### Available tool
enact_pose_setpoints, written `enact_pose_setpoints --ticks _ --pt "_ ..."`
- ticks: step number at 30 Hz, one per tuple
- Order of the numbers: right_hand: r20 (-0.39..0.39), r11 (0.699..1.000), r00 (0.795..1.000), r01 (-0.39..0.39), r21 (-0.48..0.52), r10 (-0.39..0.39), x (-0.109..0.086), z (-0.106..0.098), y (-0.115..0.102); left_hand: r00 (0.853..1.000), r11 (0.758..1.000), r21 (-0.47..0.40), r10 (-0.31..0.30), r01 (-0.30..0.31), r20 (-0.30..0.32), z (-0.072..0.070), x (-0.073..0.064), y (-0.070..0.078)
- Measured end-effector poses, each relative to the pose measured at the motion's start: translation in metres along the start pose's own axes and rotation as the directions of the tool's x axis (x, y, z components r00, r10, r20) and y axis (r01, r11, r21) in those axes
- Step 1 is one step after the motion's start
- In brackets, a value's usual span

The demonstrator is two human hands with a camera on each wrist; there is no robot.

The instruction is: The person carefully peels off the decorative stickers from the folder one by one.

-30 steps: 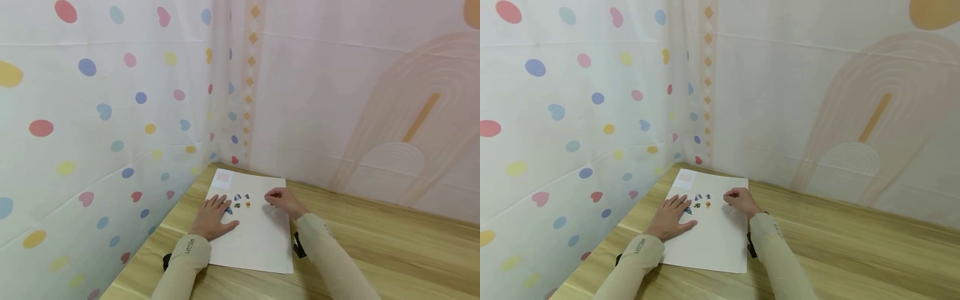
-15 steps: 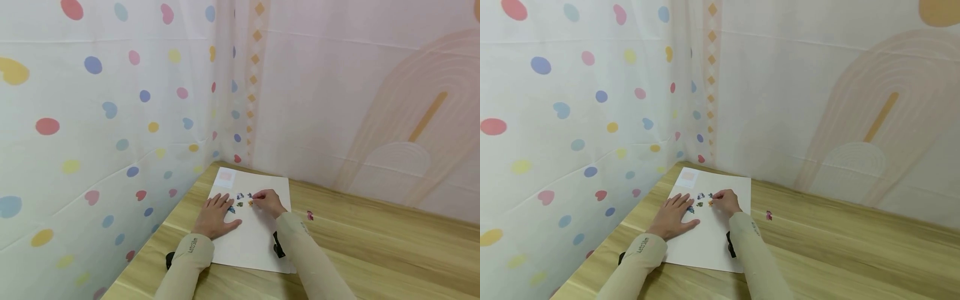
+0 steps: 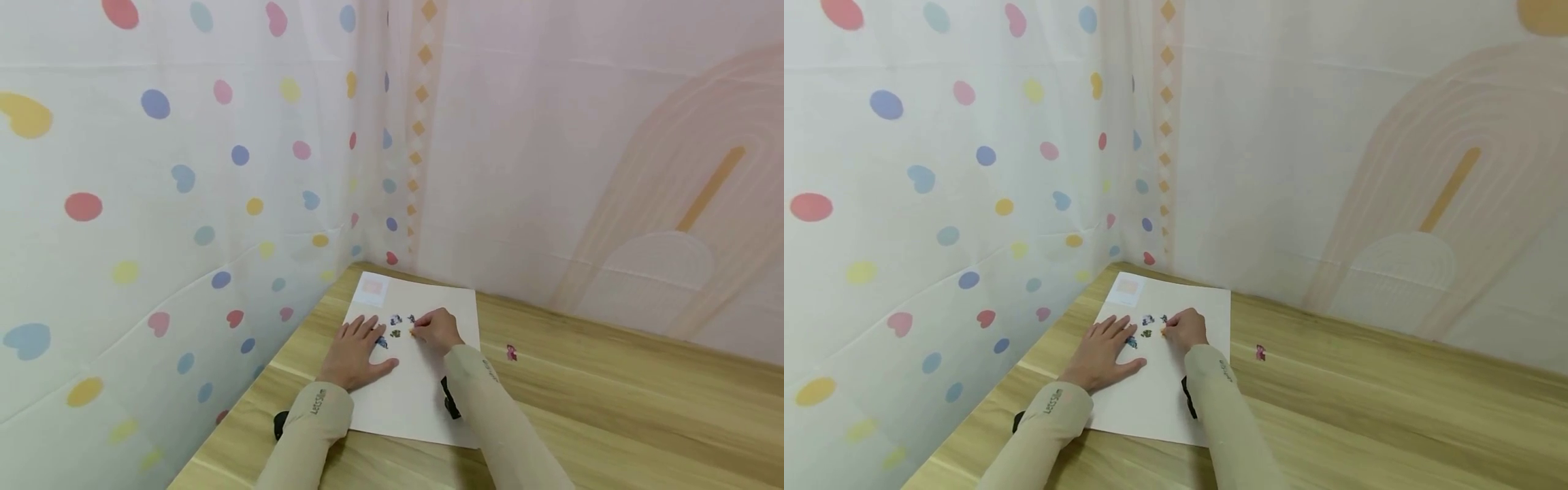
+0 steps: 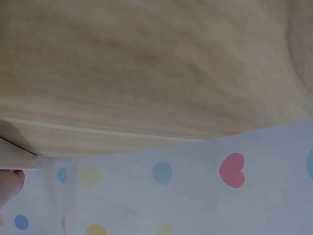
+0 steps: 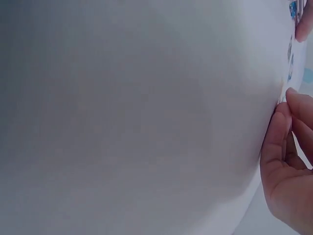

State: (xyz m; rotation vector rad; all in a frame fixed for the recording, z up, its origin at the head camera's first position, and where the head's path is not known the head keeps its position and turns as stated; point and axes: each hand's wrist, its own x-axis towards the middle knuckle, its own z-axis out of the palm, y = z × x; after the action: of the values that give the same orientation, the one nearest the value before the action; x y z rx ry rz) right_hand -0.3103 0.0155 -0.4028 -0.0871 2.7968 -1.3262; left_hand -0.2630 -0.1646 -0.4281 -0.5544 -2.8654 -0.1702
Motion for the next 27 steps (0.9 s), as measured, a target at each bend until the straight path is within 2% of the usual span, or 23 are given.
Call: enact_pose_setpoints --ticks 5,15,27 --pt "-0.006 0.992 0.996 0.084 -0.097 -0.085 0.0022 -0.0006 -0.0015 1.000 1.000 0.013 -0.001 0.001 -0.003 -0.0012 0.0007 0.0004" --pt "-0.005 0.971 0.988 0.153 -0.181 -0.156 0.0017 0.0012 -0.0005 1.000 1.000 0.018 -0.009 0.009 0.018 -0.0023 0.0005 0.0016" --pt "0.057 0.962 0.983 0.182 -0.203 -0.174 0.0011 0.0012 -0.0022 1.000 1.000 0.009 -0.015 0.015 0.009 -0.0024 -0.0005 0.0020"
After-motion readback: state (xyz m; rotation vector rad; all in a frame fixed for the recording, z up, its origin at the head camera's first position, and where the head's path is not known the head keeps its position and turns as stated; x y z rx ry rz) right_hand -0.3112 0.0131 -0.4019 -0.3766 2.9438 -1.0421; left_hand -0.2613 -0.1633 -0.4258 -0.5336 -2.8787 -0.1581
